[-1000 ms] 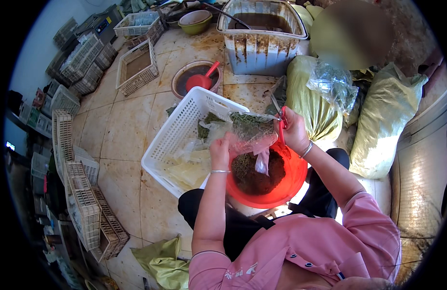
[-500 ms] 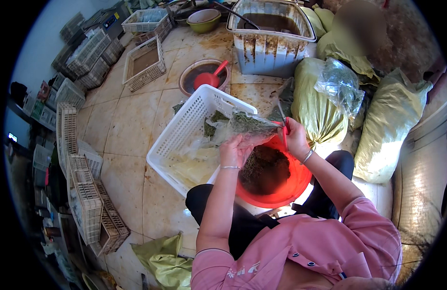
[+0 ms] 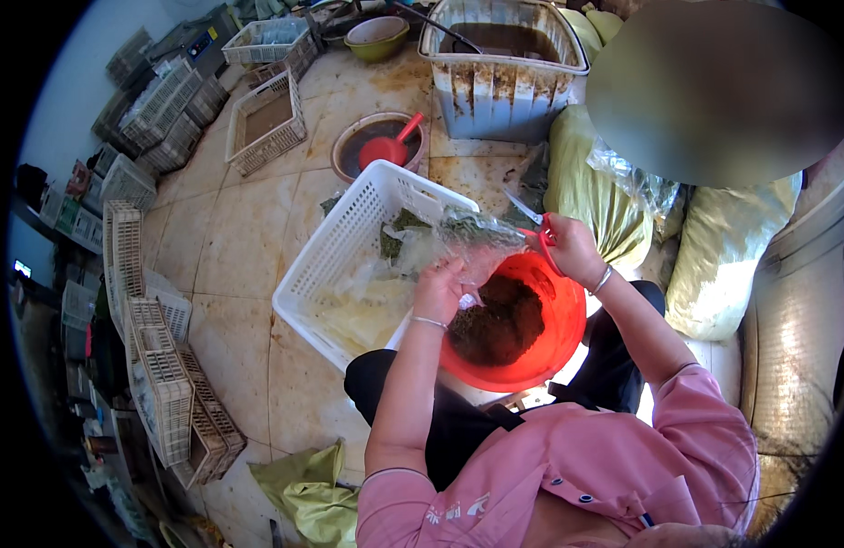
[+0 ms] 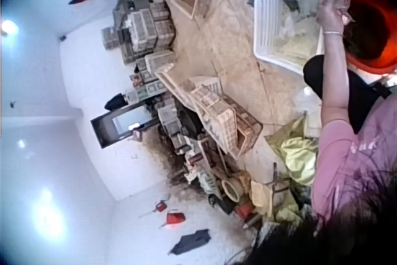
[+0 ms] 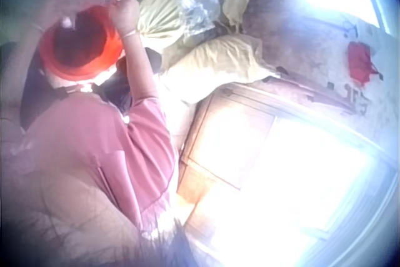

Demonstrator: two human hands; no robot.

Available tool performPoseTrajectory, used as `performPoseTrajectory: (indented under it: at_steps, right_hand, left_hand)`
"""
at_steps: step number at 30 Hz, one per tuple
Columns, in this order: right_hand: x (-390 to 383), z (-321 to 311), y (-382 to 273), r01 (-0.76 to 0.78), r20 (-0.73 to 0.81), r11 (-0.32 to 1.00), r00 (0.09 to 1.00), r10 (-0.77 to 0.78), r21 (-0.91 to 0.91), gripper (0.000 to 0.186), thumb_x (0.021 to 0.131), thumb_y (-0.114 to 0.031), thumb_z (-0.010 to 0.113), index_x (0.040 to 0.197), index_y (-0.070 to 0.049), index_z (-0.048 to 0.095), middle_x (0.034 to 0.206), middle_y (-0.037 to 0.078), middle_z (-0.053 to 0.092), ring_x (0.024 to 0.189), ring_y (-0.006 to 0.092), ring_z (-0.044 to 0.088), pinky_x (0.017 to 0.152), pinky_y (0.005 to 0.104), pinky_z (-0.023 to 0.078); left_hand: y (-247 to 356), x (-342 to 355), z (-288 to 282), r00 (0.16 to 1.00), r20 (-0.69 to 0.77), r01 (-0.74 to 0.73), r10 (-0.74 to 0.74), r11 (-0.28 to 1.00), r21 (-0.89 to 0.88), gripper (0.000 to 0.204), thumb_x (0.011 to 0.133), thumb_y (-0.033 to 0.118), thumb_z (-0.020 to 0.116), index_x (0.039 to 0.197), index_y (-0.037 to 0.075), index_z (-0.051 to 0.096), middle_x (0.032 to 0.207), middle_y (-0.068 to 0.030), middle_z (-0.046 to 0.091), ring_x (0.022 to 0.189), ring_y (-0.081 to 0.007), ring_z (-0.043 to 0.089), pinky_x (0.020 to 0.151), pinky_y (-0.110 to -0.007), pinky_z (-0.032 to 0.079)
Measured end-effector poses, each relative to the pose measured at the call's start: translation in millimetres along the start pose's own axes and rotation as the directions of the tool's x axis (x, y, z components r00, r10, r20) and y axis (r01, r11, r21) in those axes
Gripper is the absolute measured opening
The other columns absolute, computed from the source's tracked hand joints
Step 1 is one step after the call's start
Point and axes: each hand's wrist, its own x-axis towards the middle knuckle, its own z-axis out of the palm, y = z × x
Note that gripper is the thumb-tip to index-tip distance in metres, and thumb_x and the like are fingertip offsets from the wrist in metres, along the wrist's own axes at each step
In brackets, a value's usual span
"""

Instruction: The person sits on the floor and uses scissors to cut dried green herbs from plastic bags into a red bucket. They repeatedly pick up bags from a white basket, cut the herbs, and place the empty bags back into the basket.

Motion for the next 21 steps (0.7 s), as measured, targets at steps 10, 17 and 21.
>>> performPoseTrajectory:
  at_steps: [10,17,21]
  right_hand:
    - [29,32,-15,0.191,0.012,0.979,0.982,-0.191,-0.078,0.022,0.071,-0.021,0.066,0.088,-0.006,0.062,0.076,0.016,0.063,0.071,0.0353,0.062,0.064,0.0425,0.050]
    - [30,32,-9,0.095,0.059,0.995,0.994,-0.096,0.025,0.021,0.075,-0.023,0.064,0.073,-0.002,0.059,0.065,0.020,0.057,0.066,0.0393,0.058,0.059,0.0445,0.046]
    - [20,42,10,-0.073,0.101,0.977,0.993,0.054,0.201,0.029,0.075,-0.026,0.065,0.068,0.000,0.056,0.064,0.024,0.054,0.060,0.0402,0.053,0.055,0.0423,0.042]
  left_hand:
    - [-5,-3,15,0.996,-0.082,0.067,-0.048,0.963,0.262,0.014,0.085,0.005,0.058,0.100,0.003,0.058,0.095,-0.0106,0.065,0.080,-0.0229,0.068,0.068,-0.036,0.057]
    - [-1,-11,7,0.993,-0.081,0.102,-0.081,0.945,0.310,0.018,0.085,0.004,0.057,0.103,0.002,0.058,0.098,-0.0113,0.065,0.083,-0.0235,0.067,0.066,-0.037,0.058]
    - [-10,-13,-13,0.987,-0.086,0.156,-0.135,0.928,0.339,0.020,0.086,0.008,0.057,0.104,-0.001,0.059,0.096,-0.0108,0.065,0.082,-0.0206,0.066,0.068,-0.033,0.056]
